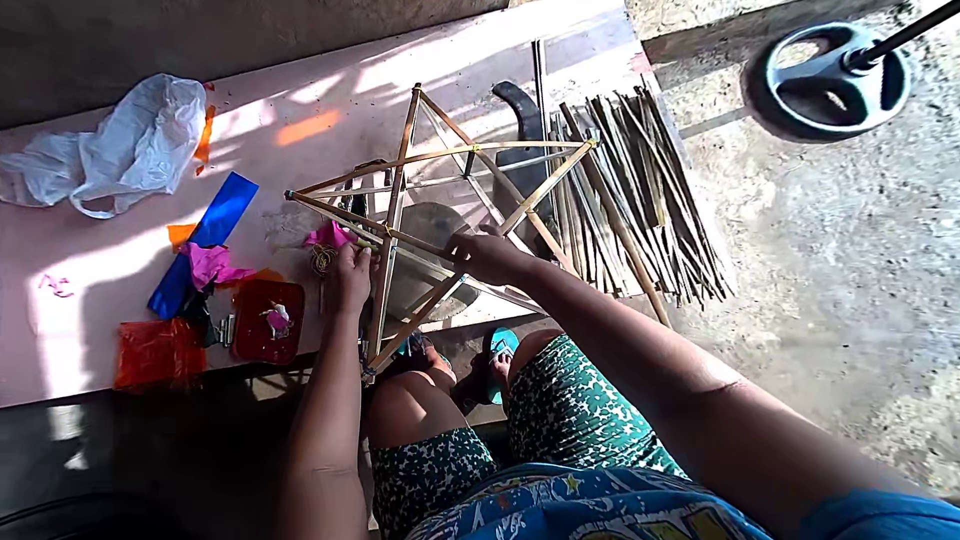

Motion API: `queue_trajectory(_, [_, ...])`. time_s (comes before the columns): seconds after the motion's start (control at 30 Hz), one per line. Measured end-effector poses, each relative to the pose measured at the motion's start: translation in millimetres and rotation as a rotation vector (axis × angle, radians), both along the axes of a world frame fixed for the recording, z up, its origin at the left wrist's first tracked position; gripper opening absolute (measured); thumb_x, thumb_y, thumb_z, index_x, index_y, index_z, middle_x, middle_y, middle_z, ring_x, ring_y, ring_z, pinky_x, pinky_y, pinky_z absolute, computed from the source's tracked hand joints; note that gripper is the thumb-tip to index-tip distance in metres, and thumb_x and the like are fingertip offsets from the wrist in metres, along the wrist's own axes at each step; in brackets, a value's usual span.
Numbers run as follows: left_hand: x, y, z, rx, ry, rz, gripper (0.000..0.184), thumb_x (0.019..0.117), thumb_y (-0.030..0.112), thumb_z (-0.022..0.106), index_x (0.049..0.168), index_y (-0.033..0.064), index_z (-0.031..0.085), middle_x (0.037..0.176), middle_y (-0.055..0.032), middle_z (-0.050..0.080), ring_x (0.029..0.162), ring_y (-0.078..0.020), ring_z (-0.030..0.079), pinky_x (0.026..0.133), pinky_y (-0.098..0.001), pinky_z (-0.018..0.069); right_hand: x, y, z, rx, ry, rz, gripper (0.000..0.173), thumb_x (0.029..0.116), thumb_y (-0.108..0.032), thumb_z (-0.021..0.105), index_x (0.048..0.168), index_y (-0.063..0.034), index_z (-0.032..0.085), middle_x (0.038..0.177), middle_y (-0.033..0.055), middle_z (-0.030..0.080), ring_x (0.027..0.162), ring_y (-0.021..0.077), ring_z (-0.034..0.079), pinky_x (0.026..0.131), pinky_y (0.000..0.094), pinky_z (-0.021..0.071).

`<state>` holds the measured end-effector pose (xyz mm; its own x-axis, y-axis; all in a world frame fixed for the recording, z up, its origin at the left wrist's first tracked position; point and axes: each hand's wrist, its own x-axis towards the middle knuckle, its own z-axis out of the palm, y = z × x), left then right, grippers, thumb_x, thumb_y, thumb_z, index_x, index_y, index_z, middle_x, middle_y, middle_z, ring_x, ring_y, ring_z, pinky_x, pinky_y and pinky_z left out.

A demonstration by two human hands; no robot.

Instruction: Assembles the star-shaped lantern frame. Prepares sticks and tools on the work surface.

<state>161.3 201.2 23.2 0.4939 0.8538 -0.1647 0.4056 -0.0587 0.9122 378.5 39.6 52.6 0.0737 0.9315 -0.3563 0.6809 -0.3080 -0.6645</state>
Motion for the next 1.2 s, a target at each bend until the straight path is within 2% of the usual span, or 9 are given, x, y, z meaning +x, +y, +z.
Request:
queue_trajectory(0.1, [6.0, 2.4, -5.4, -0.026, -0.017, -0.026, 0.022, 0.1062, 0.004, 0.051, 0.122, -0.0101, 0.056, 0.105, -0.0169, 0.066, 0.086, -0.0128, 0.069, 0.082, -0.0298, 0.0593, 2.0, -4.6, -4.6, 0.053, 0.029, 0.009, 0.028, 0.0999, -0.013, 0.063, 0.127, -0.0049, 0.063, 0.102, 0.0118, 0.074, 0.106, 0.0294, 0.07, 0.121, 0.0678, 0.0161])
queue_trajectory(0.17, [9.1, 1.2, -4.7, -0.038, 0.002, -0.04, 0.023, 0.1062, 0.003, 0.05, 0.123, -0.0113, 0.055, 0.105, -0.0179, 0.065, 0.087, -0.0123, 0.068, 0.082, -0.0287, 0.0578, 4.5, -9.3, -6.3, 0.091, 0.046, 0.032, 0.028, 0.0995, -0.011, 0.064, 0.127, -0.0028, 0.064, 0.1, 0.0131, 0.074, 0.1, 0.0305, 0.071, 0.119, 0.0703, 0.0165])
queue_trajectory(0.37, [5.3, 0.7, -17.6, 0.118, 0.02, -0.062, 0.023, 0.1063, 0.003, 0.05, 0.122, -0.0116, 0.058, 0.109, -0.0199, 0.066, 0.093, -0.016, 0.069, 0.088, -0.0311, 0.058, 6.0, -9.0, -4.8, 0.054, 0.011, 0.081, 0.027, 0.1007, -0.013, 0.063, 0.126, -0.006, 0.063, 0.097, 0.0093, 0.074, 0.1, 0.027, 0.071, 0.121, 0.0676, 0.0164])
queue_trajectory(0.6, [4.4, -6.3, -22.8, 0.28, 0.045, -0.11, 0.024, 0.106, 0.0, 0.048, 0.122, -0.0146, 0.058, 0.105, -0.0236, 0.068, 0.093, -0.0192, 0.07, 0.09, -0.0323, 0.0562, 5.3, -0.6, -0.7, -0.003, 0.0, 0.102, 0.025, 0.0982, -0.015, 0.067, 0.122, -0.0067, 0.065, 0.1, 0.0106, 0.074, 0.101, 0.029, 0.071, 0.116, 0.0699, 0.0245])
queue_trajectory(0.73, [3.4, -8.0, -22.6, 0.379, 0.171, -0.119, 0.024, 0.1065, 0.006, 0.052, 0.121, -0.01, 0.061, 0.105, -0.0221, 0.071, 0.095, -0.0258, 0.072, 0.093, -0.0415, 0.0565, -6.1, 20.1, 0.3, -0.034, 0.01, 0.094, 0.034, 0.1021, -0.029, 0.063, 0.128, -0.0071, 0.064, 0.109, 0.0122, 0.073, 0.107, 0.0303, 0.069, 0.107, 0.0624, 0.0396])
queue_trajectory(0.87, [4.4, -11.3, -18.8, 0.432, 0.248, -0.116, 0.026, 0.1062, 0.01, 0.054, 0.122, -0.0084, 0.062, 0.105, -0.0229, 0.071, 0.096, -0.0312, 0.072, 0.09, -0.0483, 0.056, -32.0, 53.9, 3.1, -0.058, 0.125, -0.015, 0.031, 0.1089, -0.024, 0.049, 0.13, -0.0055, 0.062, 0.111, 0.0177, 0.07, 0.106, 0.0354, 0.068, 0.095, 0.0598, 0.0498])
queue_trajectory(0.97, [2.9, -10.4, -19.8, 0.465, 0.284, -0.13, 0.027, 0.1063, 0.012, 0.054, 0.122, -0.0074, 0.063, 0.107, -0.0231, 0.071, 0.098, -0.033, 0.072, 0.091, -0.0497, 0.0557, -40.8, 72.2, -2.9, -0.061, 0.289, -0.126, 0.032, 0.1103, -0.023, 0.046, 0.129, -0.0034, 0.063, 0.109, 0.0146, 0.072, 0.098, 0.0287, 0.071, 0.093, 0.0519, 0.0545])
queue_trajectory(1.1, [4.5, -14.1, -15.5, 0.513, 0.342, -0.141, 0.027, 0.1066, 0.013, 0.054, 0.121, -0.0076, 0.064, 0.107, -0.0245, 0.072, 0.097, -0.0371, 0.072, 0.088, -0.0531, 0.0558, -37.9, 80.1, -7.2, -0.082, 0.544, -0.235, 0.032, 0.1076, -0.024, 0.055, 0.127, 0.0004, 0.064, 0.097, 0.0124, 0.072, 0.078, 0.0152, 0.067, 0.077, 0.0335, 0.0558])
queue_trajectory(1.2, [6.8, -16.0, -12.1, 0.536, 0.348, -0.152, 0.026, 0.1066, 0.011, 0.053, 0.121, -0.0085, 0.064, 0.11, -0.0253, 0.071, 0.101, -0.0368, 0.072, 0.092, -0.0503, 0.0556, -34.2, 81.2, -11.5, -0.068, 0.645, -0.265, 0.03, 0.1053, -0.022, 0.059, 0.124, 0.0013, 0.065, 0.091, 0.0104, 0.071, 0.07, 0.0097, 0.065, 0.07, 0.0267, 0.0554])
